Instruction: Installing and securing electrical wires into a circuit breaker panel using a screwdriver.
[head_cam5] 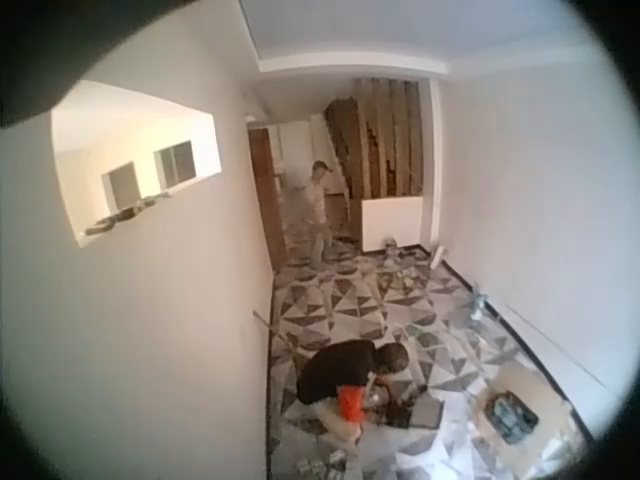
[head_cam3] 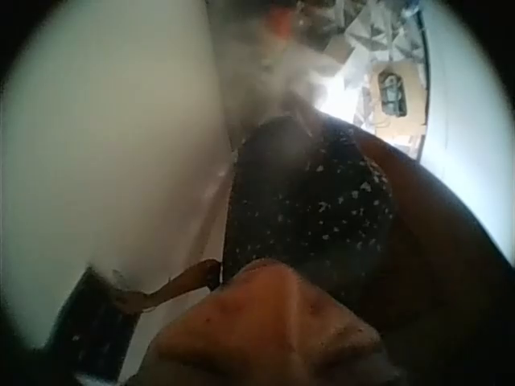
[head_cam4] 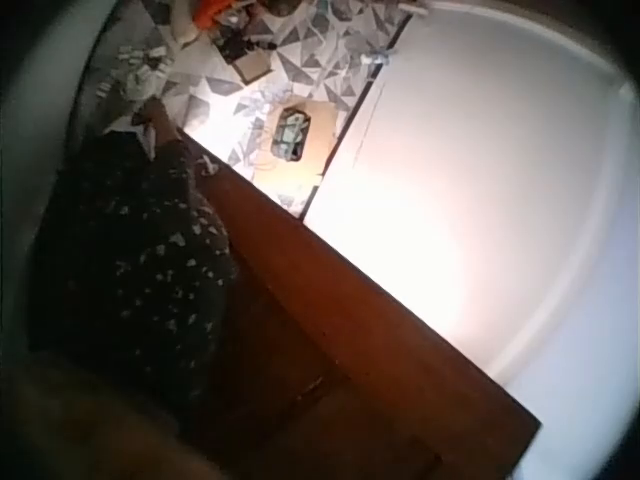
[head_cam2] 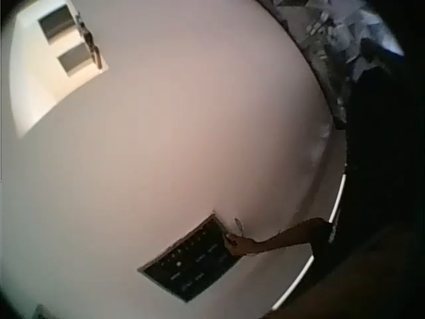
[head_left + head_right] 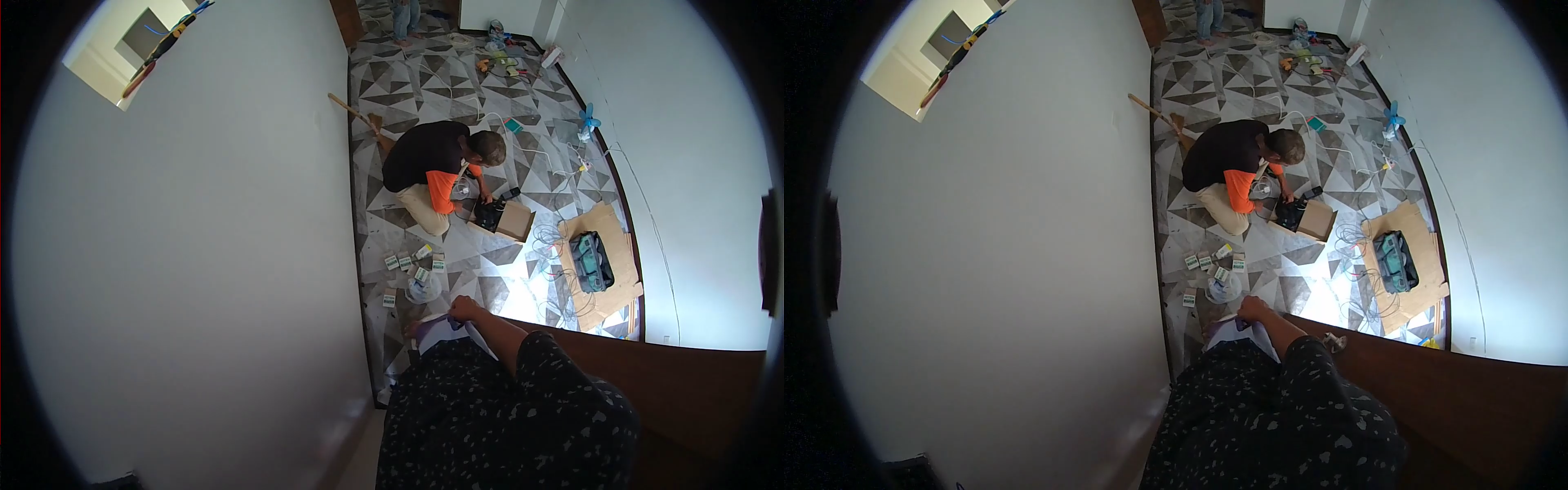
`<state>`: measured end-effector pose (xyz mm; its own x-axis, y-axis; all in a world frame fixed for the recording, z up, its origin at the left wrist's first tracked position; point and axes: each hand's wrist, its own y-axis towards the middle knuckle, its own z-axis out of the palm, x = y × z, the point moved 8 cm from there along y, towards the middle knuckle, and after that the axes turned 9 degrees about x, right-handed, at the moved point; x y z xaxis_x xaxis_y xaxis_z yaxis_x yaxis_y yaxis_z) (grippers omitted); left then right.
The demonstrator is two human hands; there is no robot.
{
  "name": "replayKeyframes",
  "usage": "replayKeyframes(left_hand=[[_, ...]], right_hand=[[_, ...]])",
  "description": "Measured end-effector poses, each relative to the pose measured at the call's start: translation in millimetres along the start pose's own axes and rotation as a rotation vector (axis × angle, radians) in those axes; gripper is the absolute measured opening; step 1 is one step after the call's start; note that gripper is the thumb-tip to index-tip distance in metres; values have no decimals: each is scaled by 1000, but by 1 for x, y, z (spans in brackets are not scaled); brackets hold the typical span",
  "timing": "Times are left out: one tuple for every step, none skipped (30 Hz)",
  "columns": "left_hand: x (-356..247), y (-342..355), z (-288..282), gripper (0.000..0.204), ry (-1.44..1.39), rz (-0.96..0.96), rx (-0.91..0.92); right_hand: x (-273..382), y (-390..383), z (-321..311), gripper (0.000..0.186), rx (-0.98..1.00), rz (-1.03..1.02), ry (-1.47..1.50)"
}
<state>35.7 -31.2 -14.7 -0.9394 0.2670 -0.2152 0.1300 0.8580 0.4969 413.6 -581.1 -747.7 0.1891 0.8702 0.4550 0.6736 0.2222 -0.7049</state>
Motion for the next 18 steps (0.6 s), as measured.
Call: replayKeyframes(left_hand=[[-1,-2,0,36,3,2,1],[-14,-10,-4,36,10,14,-17],[-22,-14,-6,37,18,26,-35],[-21,-13,-5,37,19,27,-33],[-20,-11,-3,36,-14,9,-16],[-20,-9,0,36,-47,-10,1],[-17,-6,2,36,-49,-6,4],[-14,-6,1,37,-29,11,-11],[-13,-6,-1,37,-10,28,-27],[-11,-7,-3,37,-5,28,-30],[-14,-13,-10,37,55,47,-60],[-22,-17,-11,38,105,65,-87],[-30,-20,-14,38,97,57,-91],[-41,-18,-8,38,41,42,-53],[-48,-19,-4,37,0,33,-22],[-35,-15,-5,37,16,31,-34],[-17,-7,-4,37,41,115,-39],[-15,-6,0,37,53,202,-40]], right_hand=[[0,-1,-2,30,3,2,1],[-2,0,-2,30,25,-1,-30],[-3,0,-2,30,47,-4,-60],[-4,0,-2,30,47,-2,-61],[-11,3,-6,29,16,-1,-41],[-16,5,-9,29,-16,-1,-22],[-22,8,-10,29,-18,3,-20],[-24,10,-9,32,30,12,-31],[-24,11,-6,35,77,19,-43],[-23,9,-4,35,82,16,-42],[-23,9,-9,43,-19,-39,-40],[-27,15,-20,53,-130,-92,-38],[-36,21,-24,53,-138,-99,-42],[-73,31,-32,65,-158,46,96],[-106,37,-31,81,-161,187,242],[-113,37,-35,84,-103,231,294],[-111,33,-50,87,-43,274,342],[-107,30,-69,87,-43,264,416]])
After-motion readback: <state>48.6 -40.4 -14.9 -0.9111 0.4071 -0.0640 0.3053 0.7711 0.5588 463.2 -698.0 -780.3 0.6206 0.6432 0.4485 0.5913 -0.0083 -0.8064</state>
